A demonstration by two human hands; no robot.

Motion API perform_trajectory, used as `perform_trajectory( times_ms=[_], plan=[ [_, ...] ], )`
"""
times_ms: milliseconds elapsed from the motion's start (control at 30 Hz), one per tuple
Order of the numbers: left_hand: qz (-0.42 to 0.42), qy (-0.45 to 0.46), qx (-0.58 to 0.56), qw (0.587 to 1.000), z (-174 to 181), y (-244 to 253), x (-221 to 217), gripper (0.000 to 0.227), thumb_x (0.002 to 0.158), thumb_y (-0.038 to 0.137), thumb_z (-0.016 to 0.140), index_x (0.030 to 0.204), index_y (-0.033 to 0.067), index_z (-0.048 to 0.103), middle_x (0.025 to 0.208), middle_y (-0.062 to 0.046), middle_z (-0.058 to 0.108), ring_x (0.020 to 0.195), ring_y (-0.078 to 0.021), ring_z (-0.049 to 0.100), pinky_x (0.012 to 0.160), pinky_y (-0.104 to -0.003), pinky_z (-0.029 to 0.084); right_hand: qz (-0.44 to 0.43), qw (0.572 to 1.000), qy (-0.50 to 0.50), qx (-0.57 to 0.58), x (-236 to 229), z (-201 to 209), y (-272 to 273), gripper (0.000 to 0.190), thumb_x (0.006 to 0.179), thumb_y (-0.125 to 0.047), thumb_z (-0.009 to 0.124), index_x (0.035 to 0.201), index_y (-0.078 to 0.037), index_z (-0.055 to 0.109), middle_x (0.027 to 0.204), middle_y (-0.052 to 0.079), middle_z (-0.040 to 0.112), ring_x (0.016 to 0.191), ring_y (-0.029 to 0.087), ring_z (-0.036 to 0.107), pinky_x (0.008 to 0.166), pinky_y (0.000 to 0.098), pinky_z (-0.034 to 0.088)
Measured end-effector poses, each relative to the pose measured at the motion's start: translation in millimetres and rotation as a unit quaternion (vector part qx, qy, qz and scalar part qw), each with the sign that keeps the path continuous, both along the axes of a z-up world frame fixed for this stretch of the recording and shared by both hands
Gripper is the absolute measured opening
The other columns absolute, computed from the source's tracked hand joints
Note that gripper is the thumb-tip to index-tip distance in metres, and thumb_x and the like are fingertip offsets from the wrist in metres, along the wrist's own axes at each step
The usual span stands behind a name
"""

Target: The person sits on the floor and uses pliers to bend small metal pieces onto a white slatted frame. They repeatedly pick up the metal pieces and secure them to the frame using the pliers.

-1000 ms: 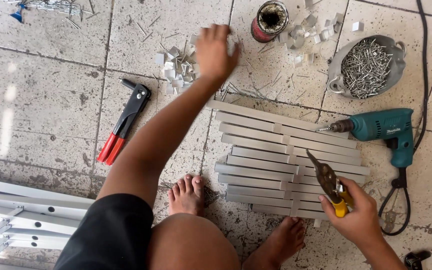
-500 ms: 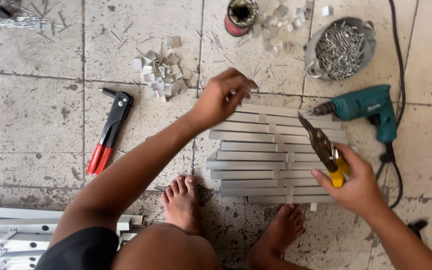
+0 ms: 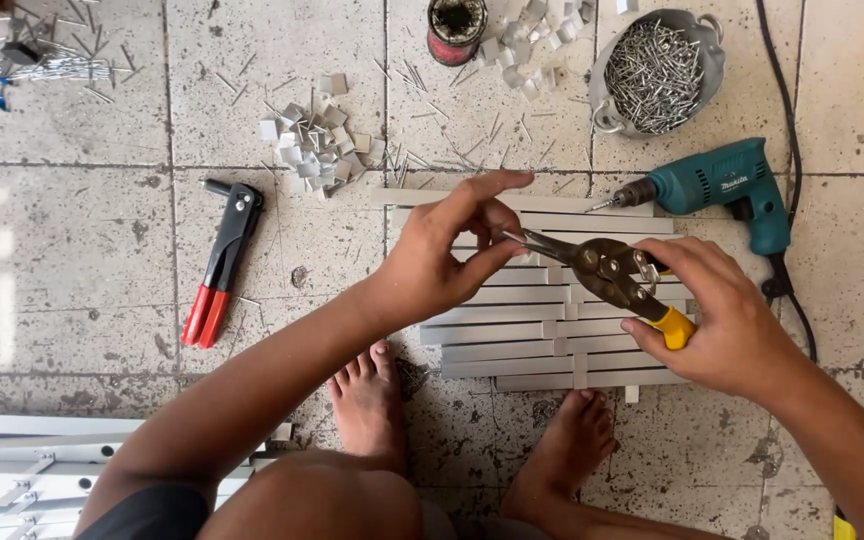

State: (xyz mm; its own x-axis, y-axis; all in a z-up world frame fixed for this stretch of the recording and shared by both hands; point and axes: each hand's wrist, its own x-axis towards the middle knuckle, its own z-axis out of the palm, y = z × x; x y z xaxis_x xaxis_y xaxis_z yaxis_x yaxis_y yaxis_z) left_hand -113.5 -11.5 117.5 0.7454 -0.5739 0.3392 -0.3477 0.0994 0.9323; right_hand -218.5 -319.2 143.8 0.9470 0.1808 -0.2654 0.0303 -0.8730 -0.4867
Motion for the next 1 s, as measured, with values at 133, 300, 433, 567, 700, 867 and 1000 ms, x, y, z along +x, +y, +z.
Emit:
perform_trajectory(
  times_ms=[133, 300, 433, 567, 700, 867, 1000],
  plan=[
    [0.0, -0.011, -0.012, 1.0, 7.9, 2.0, -4.1, 0.048, 0.102, 0.005, 0.069, 0.142, 0.0058, 0.043, 0.1, -0.007, 0.07, 0.091, -0.0156, 0.07, 0.09, -0.026, 0.064, 0.054, 0.997, -0.056, -0.006, -2.1, -10.0, -9.3, 0.086, 0.071, -0.033, 0.08, 0.146, -0.006, 0.05, 0.134, 0.019, 0.058, 0.127, 0.034, 0.054, 0.105, 0.0555, 0.047],
    [-0.02, -0.068, -0.04, 0.997, 25.3, 2.0, -8.5, 0.042, 0.102, 0.002, 0.069, 0.137, 0.0002, 0.045, 0.103, -0.012, 0.071, 0.097, -0.0222, 0.075, 0.096, -0.031, 0.067, 0.119, 0.981, -0.152, -0.035, 0.2, -18.0, -14.9, 0.084, 0.064, -0.026, 0.086, 0.14, -0.006, 0.056, 0.12, 0.015, 0.065, 0.11, 0.03, 0.062, 0.093, 0.0468, 0.057],
    [-0.029, -0.109, -0.035, 0.993, 30.2, 3.1, -11.2, 0.044, 0.103, 0.005, 0.069, 0.139, 0.0011, 0.044, 0.105, -0.012, 0.074, 0.098, -0.022, 0.076, 0.096, -0.032, 0.068, 0.15, 0.955, -0.257, 0.004, -0.9, -25.0, -23.8, 0.055, 0.07, -0.003, 0.084, 0.12, 0.007, 0.066, 0.105, 0.02, 0.073, 0.095, 0.032, 0.069, 0.09, 0.0437, 0.06],
    [-0.035, -0.093, -0.033, 0.994, 25.9, 3.8, -9.1, 0.044, 0.103, 0.003, 0.069, 0.14, 0.0004, 0.044, 0.106, -0.013, 0.072, 0.1, -0.0233, 0.075, 0.1, -0.033, 0.066, 0.146, 0.959, -0.241, 0.021, 6.8, -9.5, -20.0, 0.062, 0.071, -0.009, 0.085, 0.127, 0.006, 0.062, 0.106, 0.019, 0.066, 0.097, 0.031, 0.061, 0.09, 0.0433, 0.053],
    [-0.028, -0.136, -0.013, 0.99, 31.5, 4.0, -8.7, 0.043, 0.103, 0.006, 0.07, 0.138, 0.0019, 0.046, 0.108, -0.011, 0.073, 0.101, -0.0226, 0.077, 0.104, -0.035, 0.065, 0.15, 0.963, -0.223, -0.002, 5.3, -10.4, -19.8, 0.086, 0.065, -0.03, 0.087, 0.141, -0.003, 0.056, 0.122, 0.017, 0.06, 0.113, 0.034, 0.058, 0.104, 0.0502, 0.047],
    [-0.013, -0.163, -0.002, 0.987, 36.9, 5.9, -5.8, 0.042, 0.103, 0.005, 0.071, 0.137, 0.0004, 0.046, 0.11, -0.013, 0.073, 0.099, -0.0225, 0.078, 0.098, -0.032, 0.068, 0.155, 0.949, -0.267, -0.065, 12.0, -8.5, -11.8, 0.064, 0.074, -0.019, 0.085, 0.131, 0.001, 0.062, 0.107, 0.016, 0.062, 0.098, 0.033, 0.059, 0.097, 0.0478, 0.05],
    [-0.016, -0.154, 0.002, 0.988, 26.7, 3.9, -0.8, 0.047, 0.104, 0.006, 0.072, 0.14, 0.0004, 0.043, 0.115, -0.013, 0.072, 0.101, -0.0222, 0.079, 0.099, -0.031, 0.069, 0.139, 0.942, -0.306, -0.005, 13.5, -21.3, -16.8, 0.036, 0.08, 0.005, 0.078, 0.113, 0.01, 0.065, 0.097, 0.023, 0.066, 0.088, 0.036, 0.064, 0.083, 0.0476, 0.056]
  ],
)
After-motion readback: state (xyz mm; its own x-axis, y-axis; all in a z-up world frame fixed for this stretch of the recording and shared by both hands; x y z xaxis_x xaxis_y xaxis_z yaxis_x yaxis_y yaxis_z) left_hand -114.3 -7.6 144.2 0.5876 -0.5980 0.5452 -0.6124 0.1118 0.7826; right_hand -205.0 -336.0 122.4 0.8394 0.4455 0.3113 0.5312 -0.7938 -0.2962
